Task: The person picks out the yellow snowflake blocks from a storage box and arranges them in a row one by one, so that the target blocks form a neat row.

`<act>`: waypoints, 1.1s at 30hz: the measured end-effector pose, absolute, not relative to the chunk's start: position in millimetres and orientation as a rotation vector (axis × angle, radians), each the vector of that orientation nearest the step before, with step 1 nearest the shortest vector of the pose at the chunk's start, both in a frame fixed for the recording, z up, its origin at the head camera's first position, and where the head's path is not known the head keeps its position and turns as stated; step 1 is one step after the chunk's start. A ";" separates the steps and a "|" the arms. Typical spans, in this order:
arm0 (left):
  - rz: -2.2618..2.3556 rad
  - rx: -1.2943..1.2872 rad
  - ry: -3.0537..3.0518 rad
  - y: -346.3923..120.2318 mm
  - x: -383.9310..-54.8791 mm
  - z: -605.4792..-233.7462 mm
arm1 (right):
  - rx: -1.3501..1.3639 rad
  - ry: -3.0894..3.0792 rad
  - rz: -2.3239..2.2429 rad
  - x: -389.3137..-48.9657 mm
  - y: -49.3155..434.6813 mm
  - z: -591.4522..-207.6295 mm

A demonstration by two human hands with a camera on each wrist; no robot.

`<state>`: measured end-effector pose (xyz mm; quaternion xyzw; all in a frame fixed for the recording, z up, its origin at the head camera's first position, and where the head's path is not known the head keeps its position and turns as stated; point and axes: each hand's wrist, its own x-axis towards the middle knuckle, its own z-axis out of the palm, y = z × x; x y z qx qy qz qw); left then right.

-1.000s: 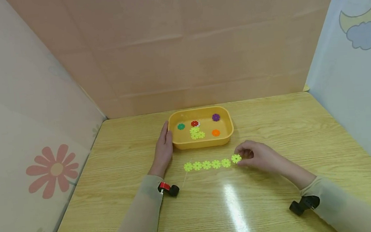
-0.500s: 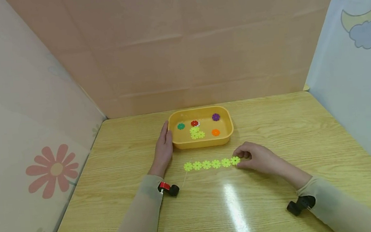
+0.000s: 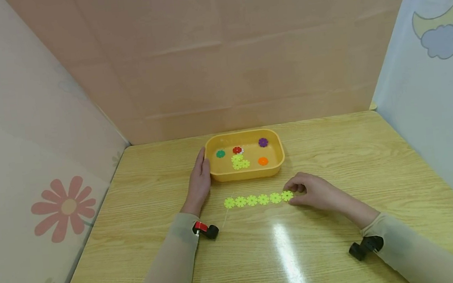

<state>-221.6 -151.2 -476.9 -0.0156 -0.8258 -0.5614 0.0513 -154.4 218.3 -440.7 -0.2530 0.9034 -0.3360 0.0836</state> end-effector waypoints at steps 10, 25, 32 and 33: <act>-1.721 -0.049 -2.513 -151.7 -221.4 -476.1 | -0.737 2.679 -1.013 -154.6 221.2 -438.3; -1.723 -0.046 -2.512 -151.0 -221.3 -474.5 | -0.748 2.701 -1.008 -155.9 218.6 -439.0; -1.716 -0.037 -2.514 -150.3 -220.6 -474.4 | -0.738 2.685 -1.034 -154.2 218.9 -435.3; -1.715 -0.035 -2.516 -150.1 -220.3 -474.3 | -0.729 2.685 -1.037 -154.4 218.9 -434.4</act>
